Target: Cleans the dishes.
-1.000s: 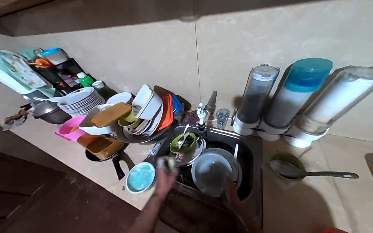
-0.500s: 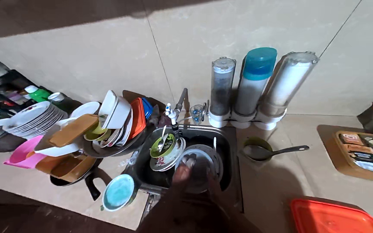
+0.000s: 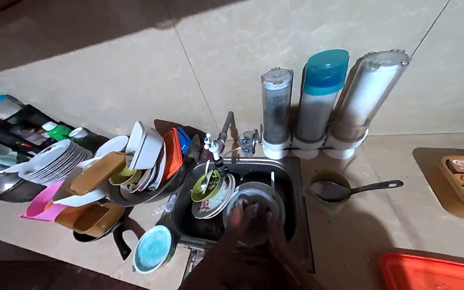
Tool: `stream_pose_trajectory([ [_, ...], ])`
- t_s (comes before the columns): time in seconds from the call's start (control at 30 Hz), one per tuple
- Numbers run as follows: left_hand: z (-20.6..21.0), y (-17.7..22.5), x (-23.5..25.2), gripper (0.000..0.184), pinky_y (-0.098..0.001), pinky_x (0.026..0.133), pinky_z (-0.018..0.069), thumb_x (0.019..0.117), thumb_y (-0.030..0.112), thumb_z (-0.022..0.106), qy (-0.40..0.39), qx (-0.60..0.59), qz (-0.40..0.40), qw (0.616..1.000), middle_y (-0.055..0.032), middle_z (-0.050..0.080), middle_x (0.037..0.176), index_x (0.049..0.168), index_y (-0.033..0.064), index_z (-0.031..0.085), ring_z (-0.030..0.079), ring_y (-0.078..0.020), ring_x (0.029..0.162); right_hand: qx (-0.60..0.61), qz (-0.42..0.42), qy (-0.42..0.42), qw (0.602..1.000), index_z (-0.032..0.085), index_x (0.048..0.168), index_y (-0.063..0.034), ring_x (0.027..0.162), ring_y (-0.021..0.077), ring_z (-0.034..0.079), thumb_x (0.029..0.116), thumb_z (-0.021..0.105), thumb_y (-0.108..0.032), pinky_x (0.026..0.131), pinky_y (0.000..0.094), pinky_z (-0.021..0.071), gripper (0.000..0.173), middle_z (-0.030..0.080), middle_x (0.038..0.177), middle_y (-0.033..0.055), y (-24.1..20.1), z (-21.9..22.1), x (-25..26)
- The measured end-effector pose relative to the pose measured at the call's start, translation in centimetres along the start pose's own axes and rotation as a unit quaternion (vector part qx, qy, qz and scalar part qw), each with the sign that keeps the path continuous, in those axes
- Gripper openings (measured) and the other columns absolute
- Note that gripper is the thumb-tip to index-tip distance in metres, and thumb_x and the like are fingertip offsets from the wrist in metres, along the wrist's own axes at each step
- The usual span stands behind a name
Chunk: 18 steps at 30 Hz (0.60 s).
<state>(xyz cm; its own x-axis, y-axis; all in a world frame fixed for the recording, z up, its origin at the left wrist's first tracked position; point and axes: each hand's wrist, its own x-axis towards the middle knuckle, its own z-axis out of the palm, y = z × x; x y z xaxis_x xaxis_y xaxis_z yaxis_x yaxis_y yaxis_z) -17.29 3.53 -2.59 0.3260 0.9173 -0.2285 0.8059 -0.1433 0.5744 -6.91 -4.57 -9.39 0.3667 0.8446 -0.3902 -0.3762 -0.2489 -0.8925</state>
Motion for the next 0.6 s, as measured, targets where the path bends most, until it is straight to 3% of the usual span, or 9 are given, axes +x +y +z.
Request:
stream_pose_trajectory([
  [0.1,0.2,0.4,-0.1,0.042,-0.0506,0.111,0.0448,0.1101,0.026,0.046,0.017,0.058,0.01,0.998,-0.0276,0.064,0.131,0.132,-0.0062,0.061,0.061,-0.0392,0.126,-0.006,0.024,-0.003,1.0,0.018,0.161,-0.0004,0.152,0.0356,0.029,0.1109,0.04,-0.033,0.123,0.0505,0.0255,0.064,0.025,0.164,0.0257,-0.6,0.0,-0.3],
  [0.17,0.9,-0.7,-0.9,0.036,-0.0511,0.112,0.0451,0.1049,0.02,0.055,0.095,0.106,0.096,0.985,-0.0283,0.062,0.135,0.128,-0.0053,0.066,0.059,-0.0418,0.129,0.017,0.05,-0.001,0.999,0.018,0.162,-0.0033,0.148,0.0356,0.035,0.1113,0.038,-0.036,0.119,0.0524,0.0323,0.064,0.028,0.163,0.0252,-0.7,0.1,0.1],
  [0.2,1.0,-1.2,-1.5,0.033,-0.0526,0.11,0.0464,0.1018,0.018,0.059,0.094,0.13,0.127,0.979,-0.0281,0.062,0.135,0.124,-0.0035,0.069,0.059,-0.043,0.129,0.033,0.059,0.002,0.998,0.017,0.162,-0.005,0.146,0.0361,0.038,0.1113,0.037,-0.037,0.116,0.0535,0.0366,0.064,0.03,0.162,0.0254,-0.6,0.1,0.5],
  [0.27,0.3,-0.8,-2.3,0.039,-0.0521,0.114,0.0418,0.1029,0.019,0.057,-0.06,0.191,0.086,0.976,-0.0269,0.053,0.146,0.136,-0.0004,0.062,0.051,-0.0419,0.137,0.041,0.067,0.002,0.997,0.018,0.162,-0.0062,0.142,0.0385,0.042,0.1111,0.038,-0.039,0.112,0.0555,0.0414,0.064,0.031,0.16,0.0271,-0.7,-0.2,0.9],
  [0.3,0.5,-1.4,-1.9,0.039,-0.0503,0.114,0.0415,0.1018,0.017,0.058,-0.099,0.197,0.076,0.973,-0.0256,0.052,0.148,0.137,0.0003,0.061,0.049,-0.0403,0.138,0.032,0.064,-0.003,0.997,0.018,0.163,-0.0076,0.144,0.0389,0.04,0.1107,0.04,-0.038,0.113,0.0566,0.0397,0.064,0.03,0.161,0.0267,-0.7,-0.3,0.9],
  [0.37,0.8,-1.9,-0.9,0.045,-0.0489,0.118,0.0376,0.1039,0.019,0.056,-0.08,0.171,0.039,0.981,-0.0257,0.049,0.151,0.144,-0.0004,0.054,0.046,-0.0392,0.142,0.003,0.071,-0.025,0.997,0.015,0.163,-0.0066,0.15,0.0372,0.031,0.1101,0.042,-0.037,0.119,0.055,0.0304,0.067,0.023,0.165,0.025,-1.1,-0.1,0.5],
  [0.43,0.8,-1.2,0.1,0.045,-0.0484,0.117,0.039,0.105,0.024,0.055,-0.028,0.146,0.016,0.989,-0.0229,0.055,0.147,0.144,0.0026,0.056,0.052,-0.0368,0.139,-0.018,0.08,-0.034,0.996,0.017,0.162,-0.0048,0.15,0.0359,0.032,0.1099,0.044,-0.036,0.12,0.0537,0.0304,0.067,0.025,0.165,0.0242,-1.6,0.4,0.1],
  [0.53,1.8,-1.2,0.0,0.039,-0.0477,0.117,0.0381,0.1006,0.018,0.061,-0.05,0.059,0.133,0.988,-0.0244,0.061,0.139,0.132,-0.0038,0.064,0.054,-0.0364,0.135,-0.049,0.056,-0.054,0.996,0.016,0.162,-0.0035,0.149,0.0357,0.035,0.1109,0.038,-0.039,0.119,0.0534,0.0337,0.067,0.026,0.164,0.0253,-1.1,0.0,0.7],
  [0.6,2.0,-1.7,-0.6,0.034,-0.0491,0.114,0.0407,0.0995,0.018,0.063,-0.115,0.036,0.192,0.974,-0.0261,0.065,0.13,0.123,-0.0069,0.068,0.058,-0.0376,0.129,-0.077,0.016,-0.026,0.997,0.021,0.161,-0.0009,0.145,0.0359,0.041,0.1111,0.038,-0.037,0.117,0.0517,0.0361,0.063,0.034,0.16,0.0269,-0.7,-0.3,0.9],
])
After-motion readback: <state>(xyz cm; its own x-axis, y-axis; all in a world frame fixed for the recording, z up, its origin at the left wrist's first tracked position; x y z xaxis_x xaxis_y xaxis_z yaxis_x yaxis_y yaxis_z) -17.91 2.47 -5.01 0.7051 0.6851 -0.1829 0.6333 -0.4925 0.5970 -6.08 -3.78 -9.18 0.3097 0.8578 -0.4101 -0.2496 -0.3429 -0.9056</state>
